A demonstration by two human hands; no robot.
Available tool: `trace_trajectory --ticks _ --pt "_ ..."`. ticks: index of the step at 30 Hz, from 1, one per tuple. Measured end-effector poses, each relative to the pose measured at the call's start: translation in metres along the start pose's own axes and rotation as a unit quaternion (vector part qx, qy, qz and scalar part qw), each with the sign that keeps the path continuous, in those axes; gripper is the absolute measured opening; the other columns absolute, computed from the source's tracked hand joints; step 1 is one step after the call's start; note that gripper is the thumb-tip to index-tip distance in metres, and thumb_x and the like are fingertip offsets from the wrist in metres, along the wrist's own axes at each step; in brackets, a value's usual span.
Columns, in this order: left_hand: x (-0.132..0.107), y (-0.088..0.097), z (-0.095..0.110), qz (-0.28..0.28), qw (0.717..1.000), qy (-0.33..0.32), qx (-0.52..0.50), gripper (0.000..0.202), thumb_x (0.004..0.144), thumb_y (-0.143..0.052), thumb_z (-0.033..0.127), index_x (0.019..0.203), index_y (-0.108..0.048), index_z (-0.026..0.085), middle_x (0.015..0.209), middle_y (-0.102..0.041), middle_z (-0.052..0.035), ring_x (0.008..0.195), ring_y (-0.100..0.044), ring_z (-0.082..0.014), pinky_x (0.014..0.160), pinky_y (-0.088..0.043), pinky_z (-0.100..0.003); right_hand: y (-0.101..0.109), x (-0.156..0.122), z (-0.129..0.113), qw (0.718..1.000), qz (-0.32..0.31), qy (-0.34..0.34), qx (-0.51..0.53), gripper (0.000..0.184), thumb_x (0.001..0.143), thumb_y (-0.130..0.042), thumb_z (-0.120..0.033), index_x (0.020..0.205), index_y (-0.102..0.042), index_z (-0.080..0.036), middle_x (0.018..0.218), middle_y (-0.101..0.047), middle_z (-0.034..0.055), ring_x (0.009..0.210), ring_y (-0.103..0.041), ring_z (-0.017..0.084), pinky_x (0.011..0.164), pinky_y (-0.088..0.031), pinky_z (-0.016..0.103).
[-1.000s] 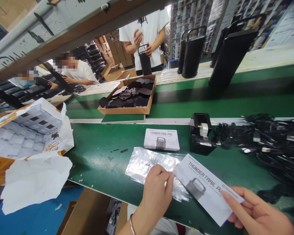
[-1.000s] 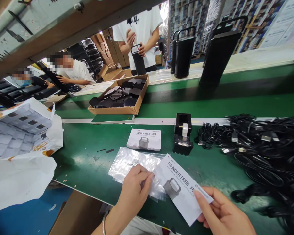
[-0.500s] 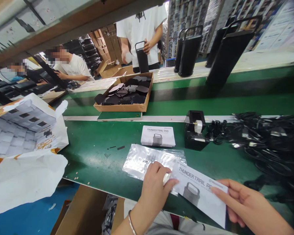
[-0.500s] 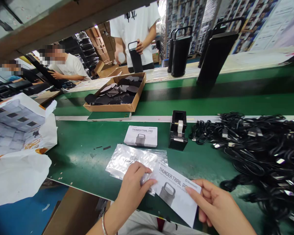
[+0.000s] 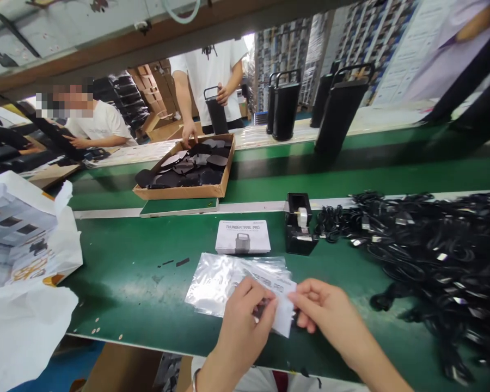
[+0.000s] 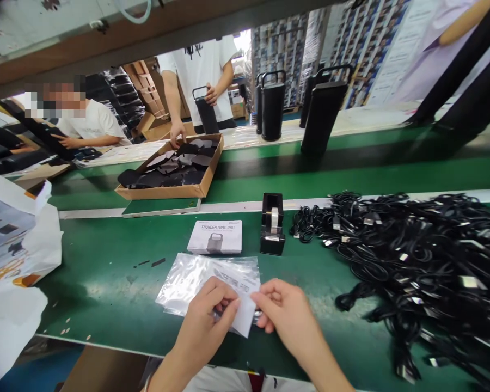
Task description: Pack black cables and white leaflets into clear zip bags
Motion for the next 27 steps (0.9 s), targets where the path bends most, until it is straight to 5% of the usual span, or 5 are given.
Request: trace_trajectory --ticks 7,11,17,22,27 --pt "-0.001 -0.001 0.0 0.007 0.999 -0.048 0.008 0.017 0.089 -0.046 0.013 0.082 -0.059 0.019 0.078 -0.055 -0.0023 0.071 -0.055 -0.015 0.065 -0.047 -0.026 -0.037 0.009 -0.011 0.991 -0.044 0.06 -0.11 0.018 0.074 -0.049 -0.029 0.058 -0.051 -0.021 0.048 -0.056 -0.0045 0.039 -0.053 0.011 0.042 -0.04 0.021" --pt "-0.001 -0.006 -0.006 -0.012 0.999 -0.028 0.032 0.015 0.088 -0.046 0.012 0.081 -0.057 0.02 0.08 -0.056 -0.0027 0.075 -0.056 -0.0164 0.068 -0.047 -0.028 -0.001 0.016 -0.024 0.97 -0.047 0.062 -0.228 0.023 0.076 -0.053 -0.034 0.058 -0.061 -0.021 0.052 -0.062 -0.0032 0.039 -0.055 0.013 0.043 -0.039 0.023" --pt "-0.001 -0.014 -0.009 -0.01 0.99 -0.021 0.139 0.015 0.082 -0.049 0.007 0.08 -0.057 0.019 0.083 -0.058 -0.0049 0.079 -0.055 -0.0215 0.071 -0.046 -0.036 0.115 0.056 -0.076 0.889 0.153 0.041 -0.43 0.035 0.065 -0.066 -0.051 0.074 -0.064 -0.018 0.077 -0.068 0.0138 0.074 -0.062 0.034 0.055 -0.038 0.034" --pt "-0.001 -0.016 -0.01 -0.025 0.99 0.001 0.138 0.015 0.081 -0.051 0.005 0.079 -0.057 0.019 0.083 -0.058 -0.0047 0.08 -0.056 -0.0216 0.071 -0.046 -0.035 0.134 0.044 -0.086 0.868 0.081 0.057 -0.487 0.032 0.085 -0.048 -0.043 0.066 -0.063 -0.022 0.061 -0.065 0.0028 0.061 -0.061 0.019 0.056 -0.039 0.028" --pt "0.0 -0.014 -0.006 -0.024 0.992 0.003 0.121 0.014 0.082 -0.051 0.007 0.079 -0.058 0.019 0.083 -0.058 -0.0042 0.081 -0.056 -0.0216 0.072 -0.045 -0.035 0.119 0.066 -0.085 0.809 0.207 0.004 -0.55 0.04 0.091 -0.04 -0.043 0.077 -0.065 -0.014 0.085 -0.068 0.0166 0.076 -0.065 0.028 0.064 -0.044 0.038"
Point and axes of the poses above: each hand's wrist, its own x-axis towards the middle knuckle, its own y-axis out of the back of the hand, z = x × y, the point moved 9 cm from there along x, towards the middle knuckle
